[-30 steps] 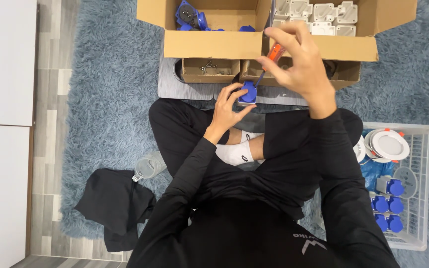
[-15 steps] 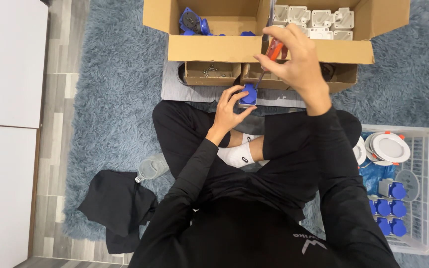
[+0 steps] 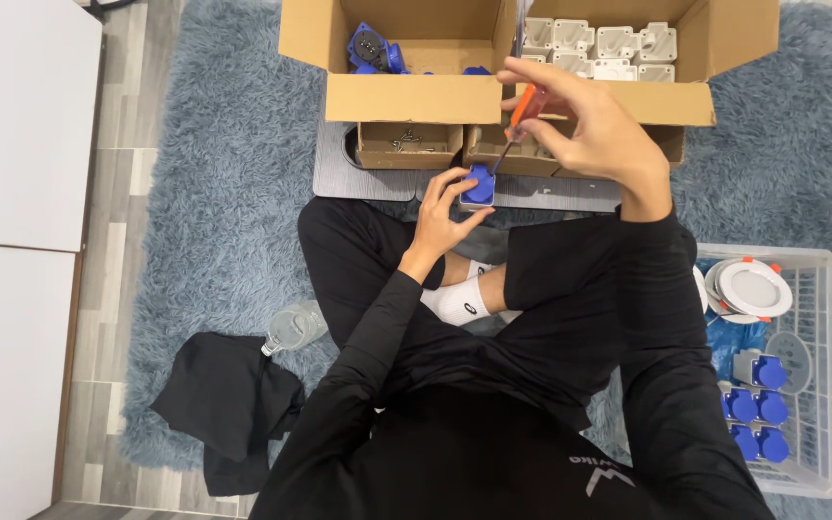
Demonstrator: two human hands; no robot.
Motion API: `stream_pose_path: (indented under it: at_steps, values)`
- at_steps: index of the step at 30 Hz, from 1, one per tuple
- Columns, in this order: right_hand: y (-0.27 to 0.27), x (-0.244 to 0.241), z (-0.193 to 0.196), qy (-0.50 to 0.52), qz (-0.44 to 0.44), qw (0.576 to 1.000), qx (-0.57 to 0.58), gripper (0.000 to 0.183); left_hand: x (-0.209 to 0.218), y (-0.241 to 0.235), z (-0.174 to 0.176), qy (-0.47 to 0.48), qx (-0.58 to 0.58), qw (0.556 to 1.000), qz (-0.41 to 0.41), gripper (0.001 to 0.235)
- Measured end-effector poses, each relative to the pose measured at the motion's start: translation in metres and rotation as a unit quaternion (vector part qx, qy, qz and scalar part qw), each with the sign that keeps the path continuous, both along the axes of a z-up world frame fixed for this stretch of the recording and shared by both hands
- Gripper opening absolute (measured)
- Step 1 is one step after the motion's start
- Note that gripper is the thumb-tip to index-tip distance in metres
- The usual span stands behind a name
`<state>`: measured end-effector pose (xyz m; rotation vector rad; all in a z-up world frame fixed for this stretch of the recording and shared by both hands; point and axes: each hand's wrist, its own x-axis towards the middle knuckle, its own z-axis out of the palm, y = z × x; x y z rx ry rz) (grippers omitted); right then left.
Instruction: Assembling and inspecting electrical components using a screwdriver while sitting on the floor
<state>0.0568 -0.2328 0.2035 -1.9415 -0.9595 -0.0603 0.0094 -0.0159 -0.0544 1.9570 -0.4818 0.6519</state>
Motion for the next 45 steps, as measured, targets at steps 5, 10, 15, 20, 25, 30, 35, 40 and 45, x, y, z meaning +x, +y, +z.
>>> stream_pose_path:
  at_steps: [5, 10, 15, 20, 25, 30, 35, 40, 45]
  values:
    - [0.008, 0.002, -0.008, -0.138, -0.072, 0.988, -0.018, 0.061, -0.001, 0.0, 0.0, 0.0, 0.0, 1.0, 0.001, 0.056]
    - [0.019, 0.014, -0.041, -0.258, -0.167, 0.951, -0.043, 0.047, -0.001, -0.001, 0.001, 0.007, 0.001, 1.0, 0.003, 0.057]
    - [0.02, 0.013, -0.05, -0.362, -0.262, 0.886, -0.121, 0.058, 0.0, -0.001, 0.001, -0.003, 0.009, 1.0, 0.004, 0.058]
    - [0.007, -0.002, 0.001, -0.13, -0.056, 0.987, -0.07, 0.07, -0.001, 0.0, 0.002, 0.01, 0.006, 1.0, 0.0, 0.057]
    - [-0.003, 0.004, 0.006, -0.001, 0.029, 0.998, -0.047, 0.09, 0.001, 0.0, 0.001, 0.006, 0.005, 1.0, 0.002, 0.058]
    - [0.012, 0.005, -0.01, -0.15, -0.112, 0.981, -0.044, 0.057, 0.003, 0.0, -0.003, 0.012, 0.01, 1.0, 0.001, 0.059]
    - [0.027, 0.016, -0.043, -0.229, -0.186, 0.955, -0.028, 0.045, 0.003, 0.001, 0.0, 0.013, 0.011, 1.0, 0.0, 0.058]
    - [0.023, 0.02, -0.049, -0.313, -0.244, 0.913, -0.095, 0.057, 0.006, 0.002, -0.002, 0.015, 0.006, 1.0, -0.005, 0.057]
    - [0.008, 0.009, -0.005, -0.009, -0.006, 1.0, -0.009, 0.069, 0.008, 0.001, -0.005, 0.004, 0.001, 1.0, -0.001, 0.058]
